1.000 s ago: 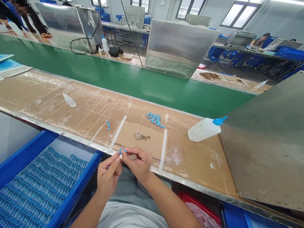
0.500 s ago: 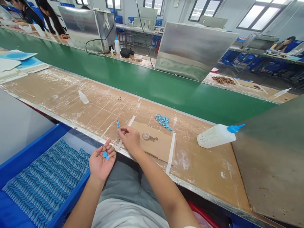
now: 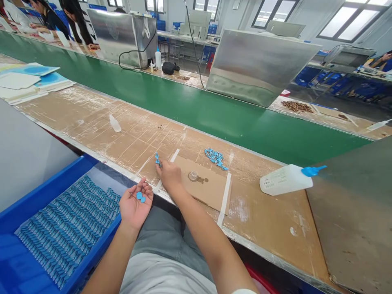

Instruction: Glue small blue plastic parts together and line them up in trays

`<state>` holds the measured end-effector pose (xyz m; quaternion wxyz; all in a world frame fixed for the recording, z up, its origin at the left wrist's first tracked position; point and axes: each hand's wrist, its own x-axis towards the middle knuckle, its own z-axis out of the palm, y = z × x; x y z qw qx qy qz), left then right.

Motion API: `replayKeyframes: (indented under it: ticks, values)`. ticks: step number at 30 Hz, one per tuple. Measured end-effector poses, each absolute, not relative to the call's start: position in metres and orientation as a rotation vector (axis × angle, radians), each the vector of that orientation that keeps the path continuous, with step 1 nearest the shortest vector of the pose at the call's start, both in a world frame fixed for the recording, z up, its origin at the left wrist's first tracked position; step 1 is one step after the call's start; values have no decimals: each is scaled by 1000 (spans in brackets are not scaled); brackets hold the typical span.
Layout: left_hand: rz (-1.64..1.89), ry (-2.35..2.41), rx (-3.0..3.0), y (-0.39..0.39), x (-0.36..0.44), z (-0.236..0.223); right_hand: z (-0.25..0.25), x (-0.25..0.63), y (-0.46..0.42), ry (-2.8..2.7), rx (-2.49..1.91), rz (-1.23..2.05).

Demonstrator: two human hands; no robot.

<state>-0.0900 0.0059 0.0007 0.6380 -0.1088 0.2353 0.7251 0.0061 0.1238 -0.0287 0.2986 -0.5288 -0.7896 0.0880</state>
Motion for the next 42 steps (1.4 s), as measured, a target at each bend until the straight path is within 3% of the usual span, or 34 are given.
replayKeyframes:
  ticks: [10,18,26,38,42]
  values:
    - [1677,701,-194,9,-82,2,-3,46,48,-2163,-532,651]
    - [1577,741,-135,8,-58,0,-5,63,40,-2165,-616,807]
    - [1430,589,7,-1,-47,6,12,77,28,-1165,-973,1655]
    - [1370,626,133,-12,-18,3,25,93,17,-1051,-1031,1730]
    - [1333,658,157,-11,-16,6,31,101,13,-1327,-1120,1487]
